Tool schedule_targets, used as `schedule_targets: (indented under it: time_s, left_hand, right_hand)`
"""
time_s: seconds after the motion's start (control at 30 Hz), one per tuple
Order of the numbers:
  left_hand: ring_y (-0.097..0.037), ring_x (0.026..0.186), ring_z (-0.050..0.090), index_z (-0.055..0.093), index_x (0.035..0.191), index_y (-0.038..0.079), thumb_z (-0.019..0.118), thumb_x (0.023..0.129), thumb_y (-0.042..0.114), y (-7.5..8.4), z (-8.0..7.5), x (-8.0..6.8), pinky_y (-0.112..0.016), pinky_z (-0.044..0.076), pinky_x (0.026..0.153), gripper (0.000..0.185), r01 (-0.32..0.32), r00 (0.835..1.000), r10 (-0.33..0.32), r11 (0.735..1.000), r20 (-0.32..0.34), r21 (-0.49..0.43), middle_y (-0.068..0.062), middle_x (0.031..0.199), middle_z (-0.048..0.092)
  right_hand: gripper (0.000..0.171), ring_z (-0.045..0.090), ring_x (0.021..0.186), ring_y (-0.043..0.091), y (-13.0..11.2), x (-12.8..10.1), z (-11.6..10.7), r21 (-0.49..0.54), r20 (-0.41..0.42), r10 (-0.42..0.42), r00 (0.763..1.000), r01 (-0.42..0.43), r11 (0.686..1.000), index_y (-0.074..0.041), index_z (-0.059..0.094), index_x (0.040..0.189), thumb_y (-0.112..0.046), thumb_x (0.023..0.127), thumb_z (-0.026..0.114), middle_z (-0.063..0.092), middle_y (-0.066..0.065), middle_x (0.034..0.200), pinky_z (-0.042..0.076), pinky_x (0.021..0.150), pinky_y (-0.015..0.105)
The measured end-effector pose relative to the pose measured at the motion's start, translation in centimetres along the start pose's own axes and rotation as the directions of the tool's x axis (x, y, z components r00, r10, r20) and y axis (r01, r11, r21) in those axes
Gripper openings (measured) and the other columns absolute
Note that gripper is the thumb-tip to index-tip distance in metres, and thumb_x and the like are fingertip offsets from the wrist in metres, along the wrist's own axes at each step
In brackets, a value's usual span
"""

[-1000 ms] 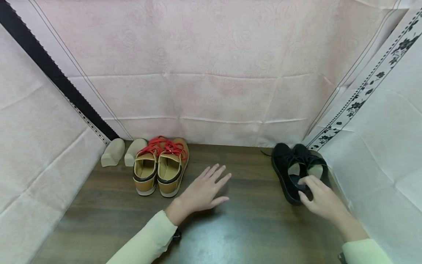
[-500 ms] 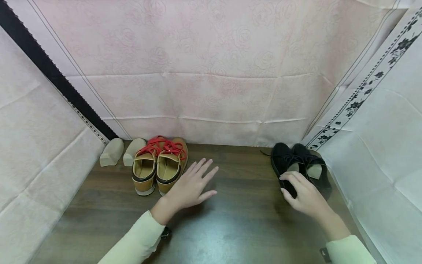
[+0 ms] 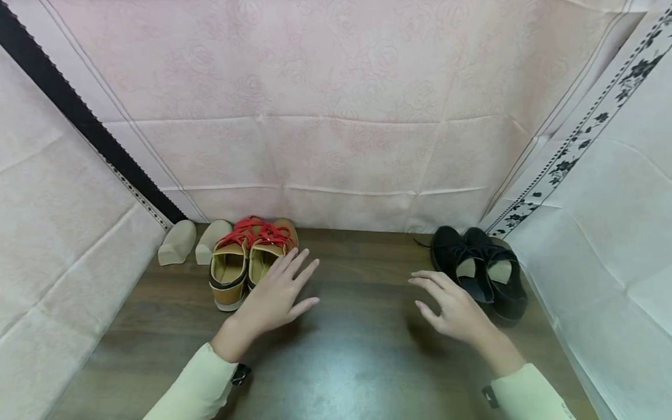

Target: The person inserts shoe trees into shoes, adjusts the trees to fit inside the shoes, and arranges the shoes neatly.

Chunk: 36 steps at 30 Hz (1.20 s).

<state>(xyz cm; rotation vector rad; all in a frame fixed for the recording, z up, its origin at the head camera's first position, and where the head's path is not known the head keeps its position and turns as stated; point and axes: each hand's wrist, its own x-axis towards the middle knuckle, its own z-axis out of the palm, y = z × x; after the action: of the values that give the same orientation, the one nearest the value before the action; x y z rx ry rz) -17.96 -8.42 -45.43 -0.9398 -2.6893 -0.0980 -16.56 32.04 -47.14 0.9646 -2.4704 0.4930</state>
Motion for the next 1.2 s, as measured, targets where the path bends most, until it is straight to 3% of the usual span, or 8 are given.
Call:
schedule_targets:
  time_s: [0.17, 0.4, 0.6, 0.9, 1.2]
  left_hand:
    - [-0.042, 0.151, 0.036, 0.043, 0.158, 0.013, 0.057, 0.100, 0.060, -0.8, -0.7, -0.6, -0.057, 0.035, 0.120, 0.076, 0.036, 0.999, -0.036, 0.999, 0.010, -0.024, -0.021, 0.163, 0.038]
    - [-0.040, 0.151, 0.037, 0.044, 0.157, 0.014, 0.058, 0.099, 0.061, -1.8, -1.0, -1.3, -0.057, 0.033, 0.121, 0.077, 0.069, 0.998, -0.069, 0.998, 0.007, -0.011, -0.019, 0.162, 0.040]
    - [-0.042, 0.147, 0.042, 0.048, 0.154, 0.012, 0.066, 0.097, 0.055, -2.6, -0.7, -2.3, -0.059, 0.037, 0.118, 0.074, 0.077, 0.997, -0.077, 0.997, -0.014, 0.008, -0.021, 0.158, 0.044]
    - [-0.044, 0.144, 0.045, 0.053, 0.151, 0.010, 0.072, 0.095, 0.049, -3.5, 0.0, -3.8, -0.060, 0.039, 0.116, 0.071, 0.083, 0.997, -0.083, 0.996, -0.011, 0.027, -0.022, 0.156, 0.047]
    - [-0.045, 0.134, 0.055, 0.058, 0.144, 0.004, 0.080, 0.090, 0.042, -4.2, 1.5, -5.2, -0.056, 0.044, 0.113, 0.069, 0.041, 0.997, -0.035, 0.997, -0.072, 0.071, -0.025, 0.144, 0.057]
  right_hand:
    - [0.052, 0.059, 0.126, 0.023, -0.9, 1.2, 0.9, 0.042, -0.003, -0.043, 0.999, 0.044, 0.998, -0.016, 0.066, 0.135, -0.015, 0.084, 0.077, 0.063, 0.007, 0.138, 0.024, 0.116, 0.008]
    - [0.047, 0.059, 0.127, 0.022, -2.2, 3.0, 2.4, 0.091, -0.032, -0.114, 0.993, 0.116, 0.989, -0.017, 0.066, 0.136, -0.021, 0.090, 0.072, 0.062, 0.005, 0.140, 0.031, 0.114, 0.011]
    - [0.047, 0.057, 0.129, 0.021, -3.1, 3.8, 3.4, 0.096, -0.002, -0.091, 0.996, 0.091, 0.991, -0.018, 0.065, 0.136, -0.021, 0.089, 0.075, 0.061, 0.003, 0.142, 0.038, 0.113, 0.018]
    - [0.053, 0.055, 0.133, 0.025, -4.2, 4.5, 4.9, 0.069, 0.083, -0.038, 0.996, 0.032, 0.997, -0.019, 0.060, 0.142, -0.025, 0.091, 0.076, 0.056, 0.006, 0.149, 0.053, 0.103, 0.045]
    - [0.065, 0.050, 0.141, 0.028, -5.2, 5.8, 6.6, 0.011, 0.144, -0.034, 0.989, 0.033, 0.999, -0.013, 0.054, 0.148, -0.033, 0.091, 0.078, 0.046, 0.011, 0.159, 0.047, 0.111, 0.052]
